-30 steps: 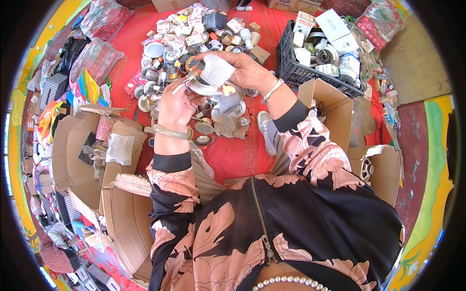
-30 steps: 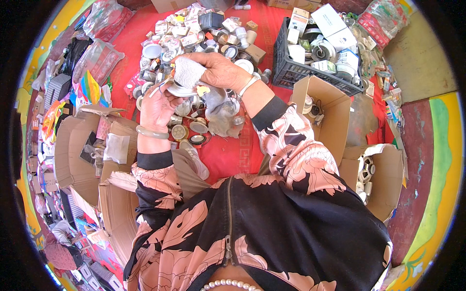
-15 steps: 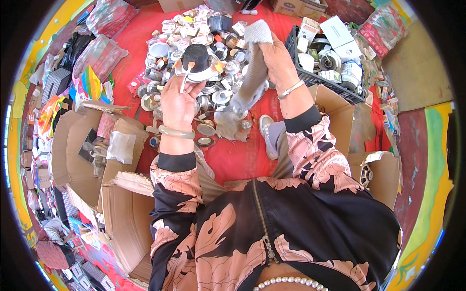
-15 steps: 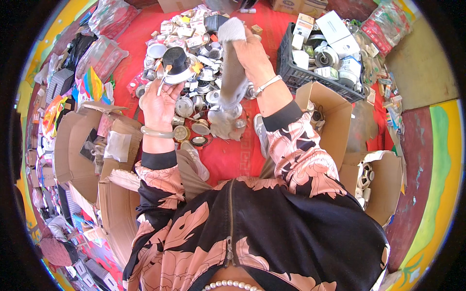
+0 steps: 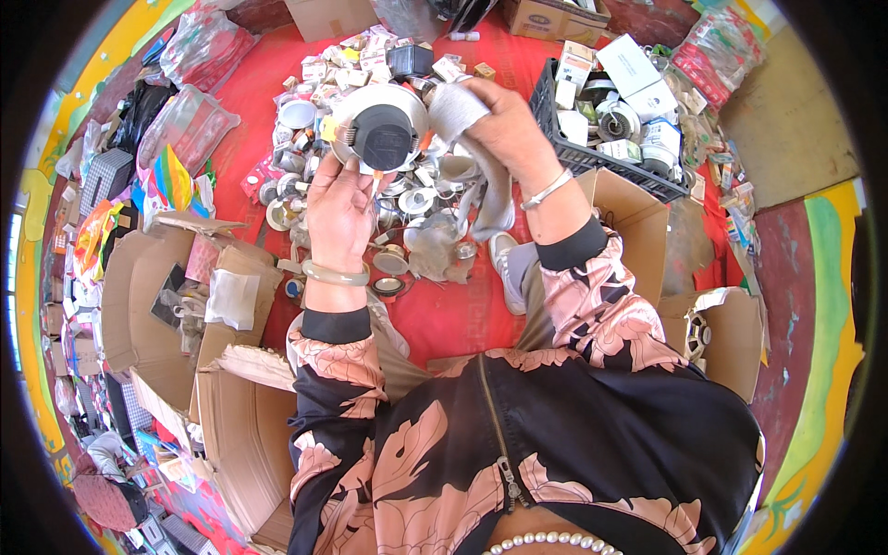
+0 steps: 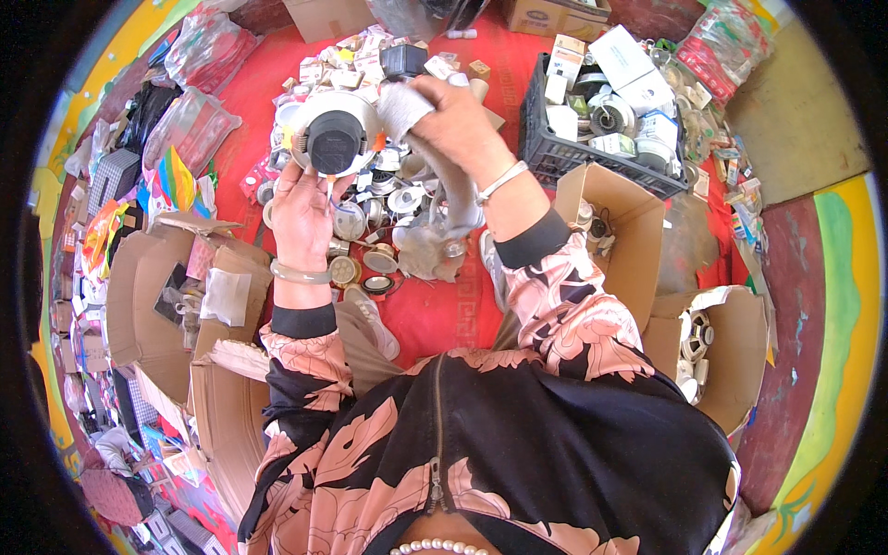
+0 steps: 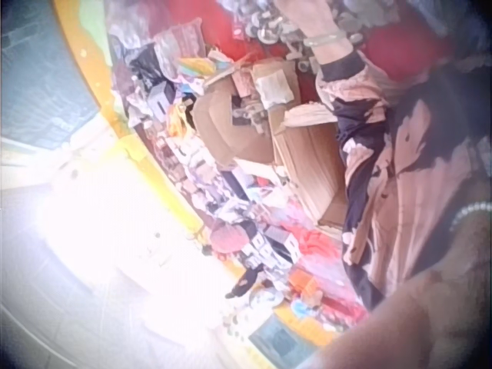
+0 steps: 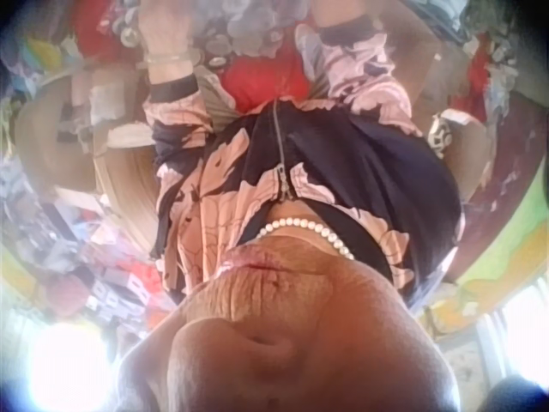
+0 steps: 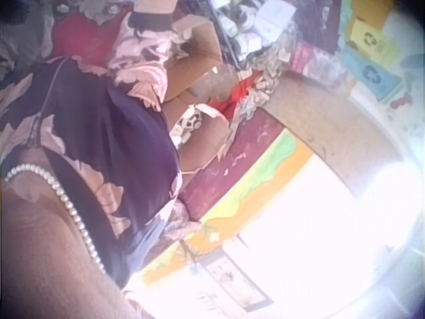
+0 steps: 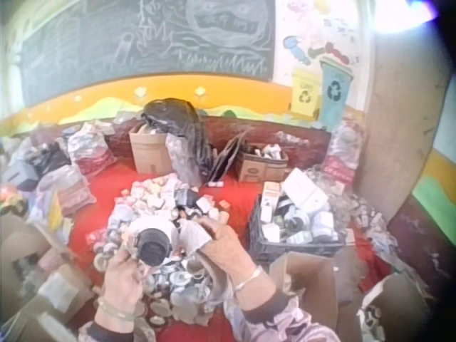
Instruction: The person picks up several discarded items from a large pile and a cardboard box, wipes them clean with a cloth, and places them into a separate cardboard box.
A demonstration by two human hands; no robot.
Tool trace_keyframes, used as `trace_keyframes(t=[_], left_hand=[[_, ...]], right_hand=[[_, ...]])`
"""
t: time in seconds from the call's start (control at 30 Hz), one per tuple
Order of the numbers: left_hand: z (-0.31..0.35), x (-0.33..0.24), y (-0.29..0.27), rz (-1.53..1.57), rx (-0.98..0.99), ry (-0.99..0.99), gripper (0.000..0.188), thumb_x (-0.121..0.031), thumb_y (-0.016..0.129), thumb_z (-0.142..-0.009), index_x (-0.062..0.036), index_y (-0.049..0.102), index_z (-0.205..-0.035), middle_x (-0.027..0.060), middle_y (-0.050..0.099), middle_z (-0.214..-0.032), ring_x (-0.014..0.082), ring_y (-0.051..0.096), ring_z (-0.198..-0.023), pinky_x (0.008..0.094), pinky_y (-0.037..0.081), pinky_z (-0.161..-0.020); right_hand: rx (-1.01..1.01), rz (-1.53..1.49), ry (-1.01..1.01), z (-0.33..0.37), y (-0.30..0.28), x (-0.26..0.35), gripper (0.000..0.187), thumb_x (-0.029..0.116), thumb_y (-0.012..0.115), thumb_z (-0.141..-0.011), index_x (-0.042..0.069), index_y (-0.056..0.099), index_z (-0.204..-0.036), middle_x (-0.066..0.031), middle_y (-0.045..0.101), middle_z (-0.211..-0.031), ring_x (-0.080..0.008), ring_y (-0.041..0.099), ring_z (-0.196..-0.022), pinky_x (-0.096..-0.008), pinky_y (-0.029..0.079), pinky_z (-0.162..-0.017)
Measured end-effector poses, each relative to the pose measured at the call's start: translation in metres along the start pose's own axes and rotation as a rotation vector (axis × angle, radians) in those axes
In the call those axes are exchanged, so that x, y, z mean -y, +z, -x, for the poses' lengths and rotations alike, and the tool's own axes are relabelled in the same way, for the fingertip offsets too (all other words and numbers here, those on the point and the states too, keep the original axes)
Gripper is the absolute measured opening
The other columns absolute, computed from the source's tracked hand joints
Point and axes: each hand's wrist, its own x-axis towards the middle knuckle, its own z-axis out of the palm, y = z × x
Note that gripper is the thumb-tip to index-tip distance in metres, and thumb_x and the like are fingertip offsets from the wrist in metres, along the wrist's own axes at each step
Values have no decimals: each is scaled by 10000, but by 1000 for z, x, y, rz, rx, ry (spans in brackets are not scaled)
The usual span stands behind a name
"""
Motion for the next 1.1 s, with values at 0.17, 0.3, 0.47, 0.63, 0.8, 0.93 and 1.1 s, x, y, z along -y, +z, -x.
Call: trace_keyframes(t=[0.17,0.3,0.47,0.63,0.8,0.93,1.1], left_hand=[[1,13,-3,-161,67,88,349,-12,348,-912,-7,419,-1253,115,528,-1165,214,565,-1013,383,476,-868],[2,12,-3,-343,74,165,346,14,336,-905,3,429,-1239,105,546,-1123,195,577,-980,353,488,-842],[6,5,0,-669,190,180,298,21,388,-884,-7,507,-1156,53,581,-1005,115,563,-891,261,480,-760],[8,10,-5,-1131,377,223,213,10,462,-848,-6,556,-1038,0,564,-815,50,475,-733,206,415,-654],[14,7,4,-1099,417,133,133,1,479,-826,-2,538,-945,70,511,-691,97,422,-606,245,391,-565],[10,12,-2,-903,336,56,156,4,473,-846,2,559,-976,18,593,-794,56,505,-687,216,436,-605],[8,2,-6,-545,140,39,230,-14,447,-885,-22,565,-1082,25,597,-948,89,585,-806,224,508,-657]], right_hand=[[74,129,-103,3,9,-14,323,109,563,-719,18,566,-1029,-182,615,-906,-303,594,-847,-338,452,-766],[71,231,-132,13,9,6,309,84,554,-721,28,571,-1024,-196,606,-911,-347,580,-848,-353,454,-762],[-8,256,-305,4,5,-13,287,70,583,-707,40,593,-992,-155,612,-901,-327,582,-851,-352,458,-756],[208,318,-420,6,-5,-2,275,43,581,-702,69,640,-969,-101,600,-979,-284,572,-910,-328,452,-780],[363,471,-502,6,-9,-6,302,35,618,-693,69,636,-992,-81,587,-1023,-259,573,-930,-299,448,-798],[373,275,-392,4,-9,1,321,28,622,-681,46,624,-1002,-90,588,-1049,-228,570,-964,-294,440,-822],[341,307,-362,-3,-24,-16,346,13,619,-674,14,606,-1020,-101,578,-1096,-182,558,-986,-276,426,-845]])
